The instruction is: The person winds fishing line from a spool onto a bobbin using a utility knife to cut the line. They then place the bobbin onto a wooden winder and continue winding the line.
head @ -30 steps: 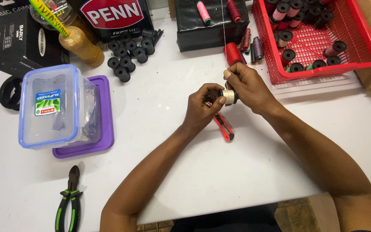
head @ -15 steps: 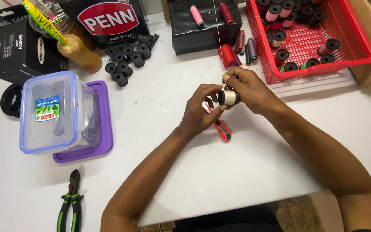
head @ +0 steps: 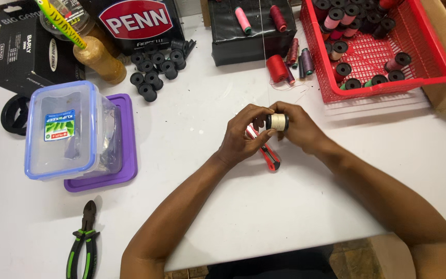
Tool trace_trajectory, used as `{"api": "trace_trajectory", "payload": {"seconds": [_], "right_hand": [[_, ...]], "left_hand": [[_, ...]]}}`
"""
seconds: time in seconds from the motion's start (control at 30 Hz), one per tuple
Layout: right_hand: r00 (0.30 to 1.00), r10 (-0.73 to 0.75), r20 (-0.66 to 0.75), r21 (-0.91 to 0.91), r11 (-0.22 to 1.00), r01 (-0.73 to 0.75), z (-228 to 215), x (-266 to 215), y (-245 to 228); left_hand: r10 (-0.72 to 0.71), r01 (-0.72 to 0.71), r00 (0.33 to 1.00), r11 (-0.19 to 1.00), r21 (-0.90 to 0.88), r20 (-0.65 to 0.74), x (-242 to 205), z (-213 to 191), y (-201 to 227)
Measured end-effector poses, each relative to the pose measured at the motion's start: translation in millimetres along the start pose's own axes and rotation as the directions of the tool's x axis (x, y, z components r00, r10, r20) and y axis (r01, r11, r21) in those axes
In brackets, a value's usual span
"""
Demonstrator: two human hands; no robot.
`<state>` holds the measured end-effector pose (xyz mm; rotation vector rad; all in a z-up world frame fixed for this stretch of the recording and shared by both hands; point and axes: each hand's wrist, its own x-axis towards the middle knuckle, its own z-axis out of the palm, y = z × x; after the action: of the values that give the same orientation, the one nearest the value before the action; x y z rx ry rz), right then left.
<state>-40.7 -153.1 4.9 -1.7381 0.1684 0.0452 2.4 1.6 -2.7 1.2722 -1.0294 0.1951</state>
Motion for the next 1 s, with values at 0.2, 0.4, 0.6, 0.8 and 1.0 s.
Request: {"api": "trace_trajectory", "payload": {"seconds": [0.2, 0.4, 0.6, 0.8, 1.0], "right_hand": [[0.984, -0.166, -0.062, -0.266, 0.953, 0.144, 1.5, -34.7, 9.6], [0.852, -0.522, 0.049, -0.562, 0.69, 0.455, 3.1, -71.5, -18.0], [0.692, -0.708, 0.142, -0.67, 0.446, 0.593, -9.9, -87.2, -57.4], [0.639, -0.764, 0.095, -0.723, 0.388, 0.571, -22.7, -74.1, -82.4], [0.658, -0.748, 0.08, -0.671, 0.448, 0.591, -26.1, -38.5, -82.5]], "left_hand": [[0.004, -0.002, 0.999, 0.999, 0.038, -0.045, 0.8, 1.9, 1.3], [0.046, -0.043, 0.997, 0.997, 0.061, -0.059, -1.3, 2.1, -2.5], [0.061, -0.061, 0.998, 0.996, 0.058, -0.01, 1.6, 3.2, 5.9], [0.091, -0.092, 0.996, 0.993, 0.067, 0.019, -0.7, 4.0, 7.2], [0.103, -0.108, 0.992, 0.991, 0.078, 0.066, -1.1, 5.3, 10.9]]}}
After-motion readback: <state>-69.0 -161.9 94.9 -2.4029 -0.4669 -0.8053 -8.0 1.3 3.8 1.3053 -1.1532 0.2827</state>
